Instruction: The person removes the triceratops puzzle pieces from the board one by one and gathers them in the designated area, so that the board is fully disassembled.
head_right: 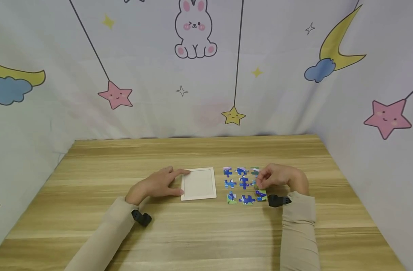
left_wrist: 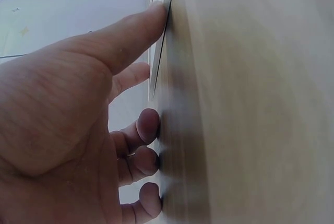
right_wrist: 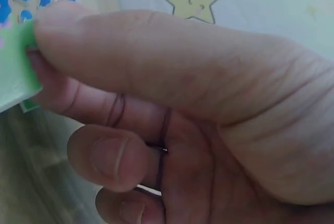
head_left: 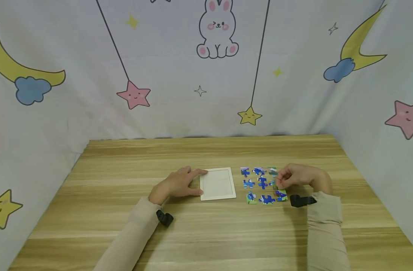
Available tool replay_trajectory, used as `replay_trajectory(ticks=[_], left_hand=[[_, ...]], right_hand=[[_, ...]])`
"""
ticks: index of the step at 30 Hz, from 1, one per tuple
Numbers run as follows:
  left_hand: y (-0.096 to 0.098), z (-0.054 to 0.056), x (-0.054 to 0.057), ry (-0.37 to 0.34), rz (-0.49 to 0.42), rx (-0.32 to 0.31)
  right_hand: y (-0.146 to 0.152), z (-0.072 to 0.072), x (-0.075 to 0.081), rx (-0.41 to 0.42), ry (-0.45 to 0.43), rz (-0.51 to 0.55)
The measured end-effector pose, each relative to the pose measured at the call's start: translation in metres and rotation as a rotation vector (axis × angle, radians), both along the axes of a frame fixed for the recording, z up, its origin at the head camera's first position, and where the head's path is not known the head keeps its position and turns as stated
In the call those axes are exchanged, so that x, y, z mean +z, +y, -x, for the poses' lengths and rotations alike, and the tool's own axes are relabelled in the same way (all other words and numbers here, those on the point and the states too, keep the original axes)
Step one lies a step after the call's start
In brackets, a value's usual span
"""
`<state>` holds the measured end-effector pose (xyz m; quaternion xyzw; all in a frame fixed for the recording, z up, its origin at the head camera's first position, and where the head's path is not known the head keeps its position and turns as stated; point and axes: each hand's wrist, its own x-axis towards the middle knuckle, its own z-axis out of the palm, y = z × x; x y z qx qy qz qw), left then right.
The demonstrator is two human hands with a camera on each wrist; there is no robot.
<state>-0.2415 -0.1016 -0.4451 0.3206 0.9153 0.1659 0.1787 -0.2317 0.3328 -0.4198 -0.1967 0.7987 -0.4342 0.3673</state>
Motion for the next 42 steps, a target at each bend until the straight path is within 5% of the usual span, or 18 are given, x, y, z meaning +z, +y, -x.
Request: replay_trajectory(ticks=[28, 42], left_hand=[[0.000, -0.001, 0.004, 0.017, -0.007, -0.011], [0.000, -0.001, 0.003, 0.003, -0.008, -0.006]], right_hand=[[-0.001, -0.007, 0.010, -0.050, -0.070, -0.106], [-0.006, -0.003, 0.010, -0.031, 0.031, -0.056]])
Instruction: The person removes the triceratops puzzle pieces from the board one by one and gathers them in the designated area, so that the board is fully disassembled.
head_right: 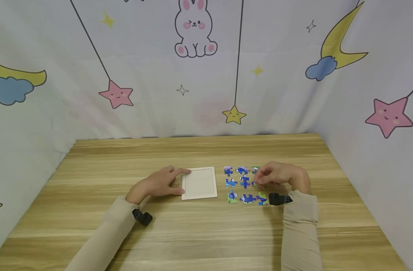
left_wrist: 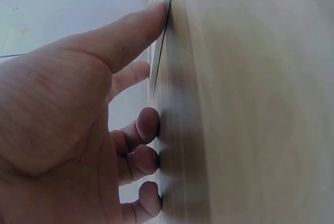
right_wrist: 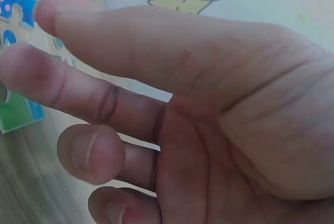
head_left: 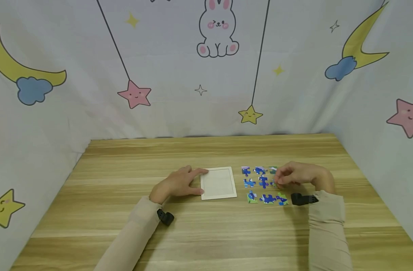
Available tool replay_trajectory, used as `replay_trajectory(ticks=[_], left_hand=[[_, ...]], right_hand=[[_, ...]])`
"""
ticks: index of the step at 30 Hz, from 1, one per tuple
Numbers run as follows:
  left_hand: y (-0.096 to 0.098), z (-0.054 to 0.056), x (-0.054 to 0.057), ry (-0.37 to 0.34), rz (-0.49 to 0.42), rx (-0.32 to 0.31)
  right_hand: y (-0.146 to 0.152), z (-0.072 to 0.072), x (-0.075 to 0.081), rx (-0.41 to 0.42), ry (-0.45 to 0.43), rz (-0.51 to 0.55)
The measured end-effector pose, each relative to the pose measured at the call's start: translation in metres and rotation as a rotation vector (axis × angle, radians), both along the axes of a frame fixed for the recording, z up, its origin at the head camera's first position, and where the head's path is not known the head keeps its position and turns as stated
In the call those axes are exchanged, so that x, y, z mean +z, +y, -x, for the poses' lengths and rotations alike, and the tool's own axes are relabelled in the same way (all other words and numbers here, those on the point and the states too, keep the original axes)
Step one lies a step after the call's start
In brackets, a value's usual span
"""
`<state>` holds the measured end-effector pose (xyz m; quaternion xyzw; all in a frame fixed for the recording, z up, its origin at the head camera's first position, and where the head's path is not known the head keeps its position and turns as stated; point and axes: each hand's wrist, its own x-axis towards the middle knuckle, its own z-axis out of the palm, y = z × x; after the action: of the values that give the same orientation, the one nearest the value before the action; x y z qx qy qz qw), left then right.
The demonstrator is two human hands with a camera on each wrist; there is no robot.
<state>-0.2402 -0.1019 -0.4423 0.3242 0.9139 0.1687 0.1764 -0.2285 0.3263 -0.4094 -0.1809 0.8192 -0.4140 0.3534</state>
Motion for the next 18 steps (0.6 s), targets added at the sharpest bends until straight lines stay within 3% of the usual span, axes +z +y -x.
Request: replay_trajectory(ticks=[5, 11, 18], left_hand=[[-0.003, 0.003, -0.001, 0.004, 0.002, -0.005], [-0.005, 0.007, -0.007, 0.001, -0.004, -0.037], [-0.014, 0.018, -0.017, -0.071, -0.154, -0.103]], right_hand=[[-0.007, 0.005, 0.000, 0.040, 0.049, 0.025], [-0.018, 0.006, 0.001, -0.022, 0.147, 0.028], [-0.042, 0.008, -0.005, -0.031, 0.213, 0.027]])
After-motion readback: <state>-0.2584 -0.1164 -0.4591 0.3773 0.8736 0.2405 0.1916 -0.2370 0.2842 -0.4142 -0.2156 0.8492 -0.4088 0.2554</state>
